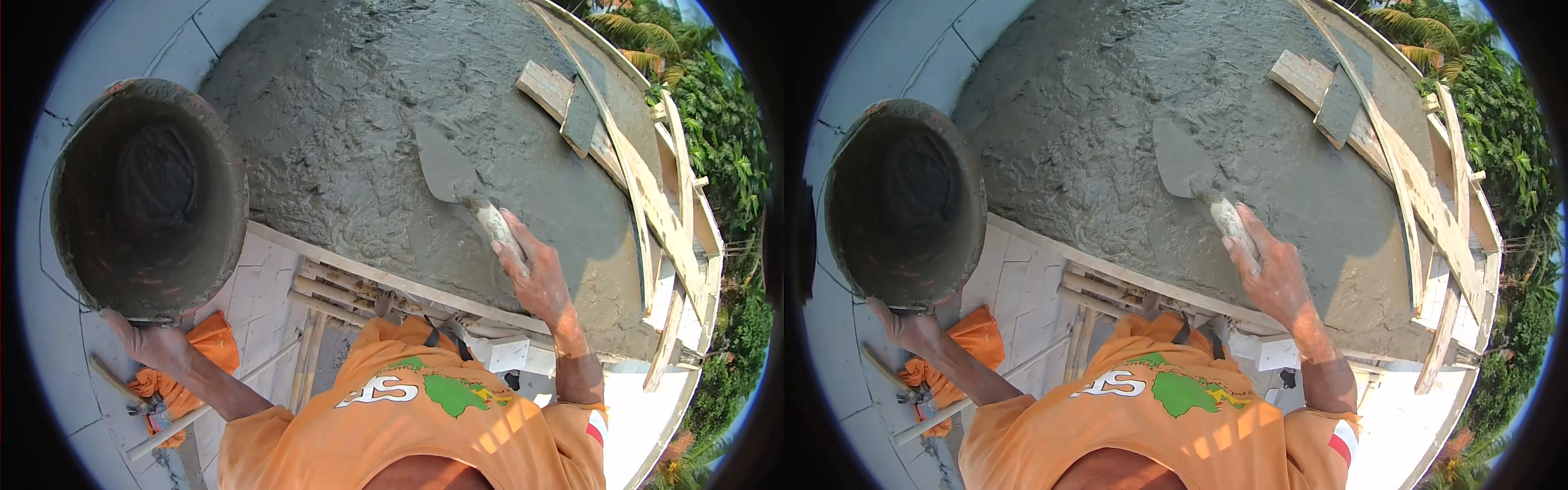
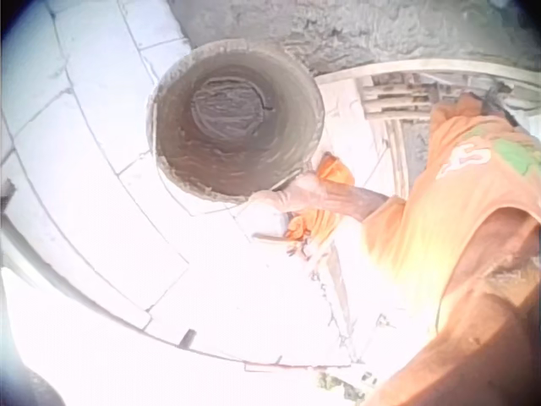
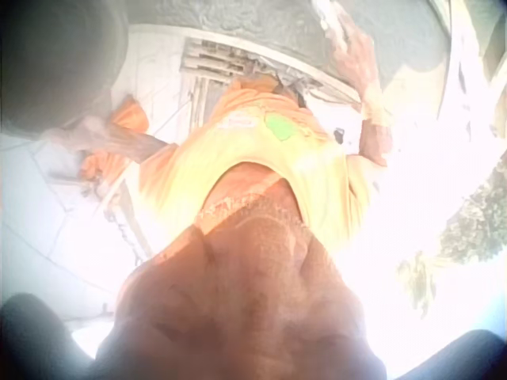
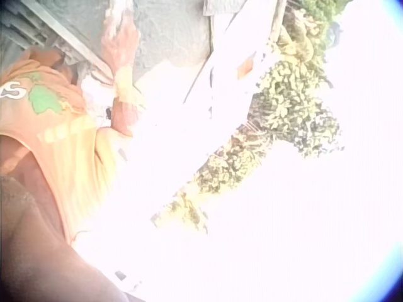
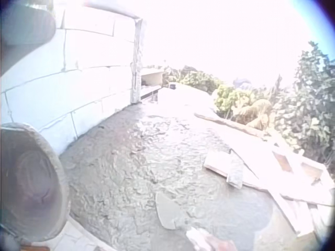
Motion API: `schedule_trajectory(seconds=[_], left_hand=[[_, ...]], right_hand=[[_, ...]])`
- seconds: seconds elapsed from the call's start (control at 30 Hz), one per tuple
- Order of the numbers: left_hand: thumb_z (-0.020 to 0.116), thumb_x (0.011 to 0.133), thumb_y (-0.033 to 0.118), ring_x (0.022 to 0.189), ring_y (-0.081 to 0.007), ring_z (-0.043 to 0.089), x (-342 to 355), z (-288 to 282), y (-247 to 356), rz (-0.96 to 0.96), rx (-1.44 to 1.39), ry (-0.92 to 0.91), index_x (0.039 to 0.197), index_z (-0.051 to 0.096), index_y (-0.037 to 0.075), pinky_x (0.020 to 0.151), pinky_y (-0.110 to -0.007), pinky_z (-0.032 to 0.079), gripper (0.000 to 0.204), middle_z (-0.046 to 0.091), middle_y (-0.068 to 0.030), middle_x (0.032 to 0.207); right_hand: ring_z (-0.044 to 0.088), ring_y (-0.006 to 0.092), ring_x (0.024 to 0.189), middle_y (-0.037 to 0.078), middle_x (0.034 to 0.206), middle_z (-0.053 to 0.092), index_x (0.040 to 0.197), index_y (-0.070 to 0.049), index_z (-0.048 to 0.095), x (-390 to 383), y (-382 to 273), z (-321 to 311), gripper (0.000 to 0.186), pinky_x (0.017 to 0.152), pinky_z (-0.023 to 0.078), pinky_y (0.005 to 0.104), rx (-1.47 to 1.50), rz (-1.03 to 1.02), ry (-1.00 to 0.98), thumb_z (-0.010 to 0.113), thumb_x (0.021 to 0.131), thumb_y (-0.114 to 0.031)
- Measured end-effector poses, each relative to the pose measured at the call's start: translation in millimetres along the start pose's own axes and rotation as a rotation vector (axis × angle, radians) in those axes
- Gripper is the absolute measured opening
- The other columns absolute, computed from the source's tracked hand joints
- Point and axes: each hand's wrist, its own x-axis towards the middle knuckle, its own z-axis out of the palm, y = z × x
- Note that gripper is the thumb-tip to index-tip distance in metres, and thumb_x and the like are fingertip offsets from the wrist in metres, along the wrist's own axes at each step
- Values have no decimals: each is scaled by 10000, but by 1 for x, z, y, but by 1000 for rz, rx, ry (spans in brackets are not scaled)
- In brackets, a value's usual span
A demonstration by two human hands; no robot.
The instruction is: The person spreads wet cement onto a structure using a trowel and smooths the edges by hand and with wooden boards.
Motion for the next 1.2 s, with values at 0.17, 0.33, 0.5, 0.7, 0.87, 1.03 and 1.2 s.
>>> schedule_trajectory(seconds=[0.17,0.33,0.5,0.7,0.87,1.03,1.2], left_hand=[[408,1059,292,1255,-234,474,-3,-1,5,24,108,35,1403,445,15,1049,-396,406,443,444,-116,1443],[446,1045,305,1256,-235,475,-5,9,5,-44,43,98,1414,439,32,1062,-411,388,459,447,-100,1443],[513,1022,207,1222,-216,496,-2,-2,1,-147,-142,158,1422,436,28,1042,-387,409,445,475,-90,1413],[528,993,53,1091,-218,557,11,-46,-8,276,715,18,1421,428,-1,828,-305,561,443,493,-115,1369],[425,1044,145,1047,-251,589,0,-2,-17,253,569,-25,1404,415,-29,584,-372,648,399,482,-200,1348],[381,1066,232,1085,-270,578,26,-23,-20,9,394,-153,1408,390,-54,644,-384,643,447,454,-211,1386],[549,969,267,1040,-302,584,21,23,-21,189,466,-209,1325,481,-44,707,-439,601,477,515,-221,1292]], right_hand=[[655,356,628,163,790,675,1397,-100,492,12,2,-14,530,612,527,422,-403,-53,289,650,917,-260],[648,322,619,140,778,659,1410,-117,482,10,10,1,543,589,525,420,-523,25,136,651,917,-272],[661,323,645,150,792,670,1417,-116,469,20,13,-9,539,595,528,428,-426,27,147,627,933,-293],[679,360,716,212,773,673,1404,-58,463,25,19,-12,516,639,522,449,-357,219,-41,567,969,-315],[674,376,711,217,742,659,1423,-48,418,20,-6,-16,541,636,518,489,-164,18,162,550,977,-326],[670,382,755,199,848,688,1451,-79,399,22,2,6,563,658,518,479,-281,197,-136,553,978,-342],[678,358,740,197,776,669,1445,-81,406,-5,9,-5,551,651,526,492,-185,100,40,525,987,-362]])
